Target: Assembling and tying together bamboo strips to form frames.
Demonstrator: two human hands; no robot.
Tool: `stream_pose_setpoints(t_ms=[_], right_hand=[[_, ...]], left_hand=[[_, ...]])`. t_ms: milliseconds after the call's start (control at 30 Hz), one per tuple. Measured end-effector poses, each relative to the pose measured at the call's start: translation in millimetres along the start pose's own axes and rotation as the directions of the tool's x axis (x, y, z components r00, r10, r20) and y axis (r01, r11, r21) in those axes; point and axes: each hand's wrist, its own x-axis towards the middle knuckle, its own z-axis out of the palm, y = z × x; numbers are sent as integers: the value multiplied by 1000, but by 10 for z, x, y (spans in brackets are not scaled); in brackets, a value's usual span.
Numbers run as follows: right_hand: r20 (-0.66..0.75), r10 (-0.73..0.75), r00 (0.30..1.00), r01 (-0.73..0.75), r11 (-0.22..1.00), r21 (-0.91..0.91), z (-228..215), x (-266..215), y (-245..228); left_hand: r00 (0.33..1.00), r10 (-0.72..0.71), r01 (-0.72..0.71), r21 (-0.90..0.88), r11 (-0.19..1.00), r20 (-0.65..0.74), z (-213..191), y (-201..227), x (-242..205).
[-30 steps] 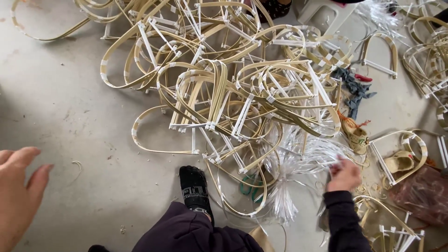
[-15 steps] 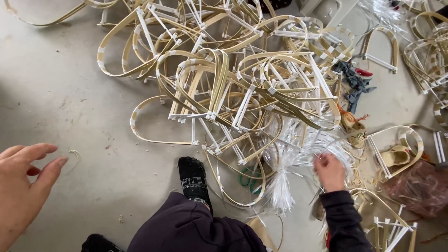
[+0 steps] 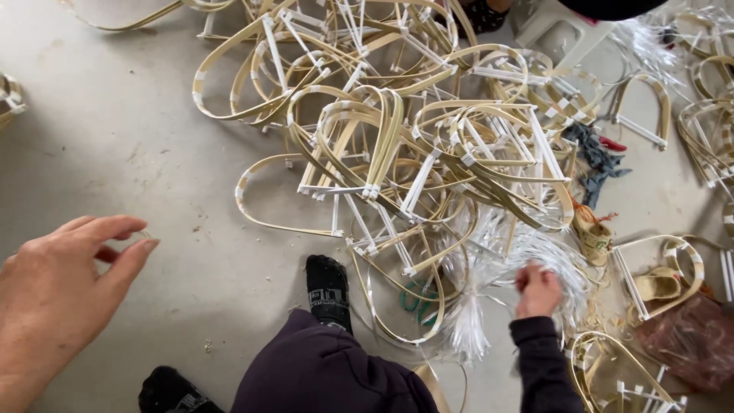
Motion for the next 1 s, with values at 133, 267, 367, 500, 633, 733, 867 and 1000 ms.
stream_pose_setpoints(t_ms=[133,267,367,500,633,733,867,1000], right_hand=[[211,-359,909,386,917,-101,1071,-816,-1776],[733,-238,638,423,903,-75,2197,-1465,-2664],[967,-34,252,502,859,-100,3071,-2004,-2837],[989,-17,-149,696,709,117,3905,-2679,-2765],[958,-9,-288,680,702,211,4383,-3238,-2878],[924,278,-261,680,733,-28,4721,-3421,-2824],[837,374,-398,708,706,21,5202,-3454,-2765],[840,247,-482,179,967,-182,5814,-3275,-2739]], left_hand=[[995,73,-89,-264,960,-67,51,192,-66],[911,368,-370,-759,536,-184,24,689,-262],[816,474,-512,-793,331,-329,133,952,-341],[900,376,-209,-975,-71,-221,139,847,-221],[970,192,-79,-944,-321,-146,-102,428,81],[986,55,-143,-961,-236,-160,-199,154,355],[990,10,-134,-972,-193,-138,-388,-192,777],[992,55,-113,-992,-49,-116,-300,-578,1286]])
